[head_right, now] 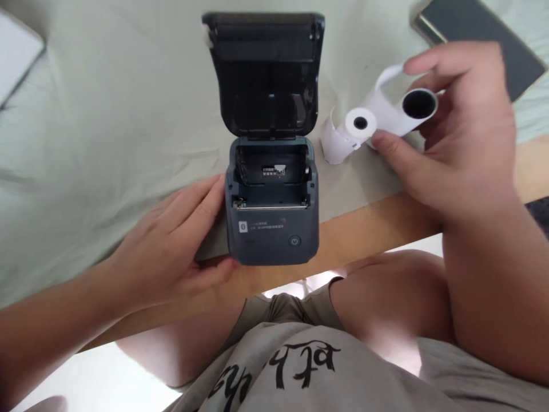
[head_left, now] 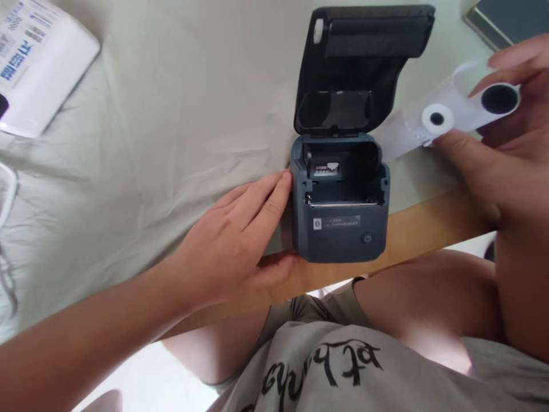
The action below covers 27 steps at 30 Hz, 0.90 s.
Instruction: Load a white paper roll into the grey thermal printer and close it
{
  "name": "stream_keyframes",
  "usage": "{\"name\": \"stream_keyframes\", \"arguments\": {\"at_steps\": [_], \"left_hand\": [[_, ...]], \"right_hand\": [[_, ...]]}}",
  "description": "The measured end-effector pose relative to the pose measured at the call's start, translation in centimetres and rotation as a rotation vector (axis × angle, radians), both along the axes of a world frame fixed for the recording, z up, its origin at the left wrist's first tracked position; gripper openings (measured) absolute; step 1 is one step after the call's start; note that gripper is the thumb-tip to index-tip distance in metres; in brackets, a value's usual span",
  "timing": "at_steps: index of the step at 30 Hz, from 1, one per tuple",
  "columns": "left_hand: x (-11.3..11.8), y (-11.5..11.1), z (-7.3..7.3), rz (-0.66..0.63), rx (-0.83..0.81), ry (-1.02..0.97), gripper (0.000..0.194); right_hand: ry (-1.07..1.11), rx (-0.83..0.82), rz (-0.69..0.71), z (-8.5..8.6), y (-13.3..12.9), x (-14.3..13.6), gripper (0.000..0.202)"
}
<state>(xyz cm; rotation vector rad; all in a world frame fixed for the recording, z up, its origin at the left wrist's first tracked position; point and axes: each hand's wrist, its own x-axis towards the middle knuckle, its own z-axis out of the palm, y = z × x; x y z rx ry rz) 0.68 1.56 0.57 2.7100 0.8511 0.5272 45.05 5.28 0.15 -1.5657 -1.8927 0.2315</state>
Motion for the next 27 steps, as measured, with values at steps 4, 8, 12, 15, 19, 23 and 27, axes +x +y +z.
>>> {"name": "stream_keyframes", "arguments": {"at_steps": [4,8,12,15,19,23,27], "left_hand": [[0.0,0.0,-0.1,-0.01,-0.001,-0.02,0.077],[0.0,-0.1,-0.2,0.013,-0.014,-0.006,0.077],[-0.1,-0.1,-0.3,-0.001,-0.016,-0.015,0.081],[-0.3,0.0,-0.4,-0.007,-0.027,-0.024,0.082],[-0.3,0.0,-0.4,0.006,-0.056,-0.008,0.084],[-0.3,0.0,-0.3,0.003,-0.066,-0.03,0.086],[-0.2,-0.1,-0.3,0.024,-0.099,-0.02,0.088]], "right_hand": [[-0.121,0.02,0.083,0.0,-0.6,0.1,0.063],[-0.259,0.074,0.017,-0.8,0.2,1.6,0.058],[-0.095,0.21,0.099,-2.5,2.1,3.5,0.068],[-0.14,0.114,0.039,-2.9,2.0,3.5,0.073],[-0.042,0.121,0.026,-2.3,0.9,2.2,0.071],[-0.121,0.095,0.015,-1.9,0.7,2.4,0.067],[-0.132,0.103,0.099,-2.1,0.7,3.3,0.081]]}}
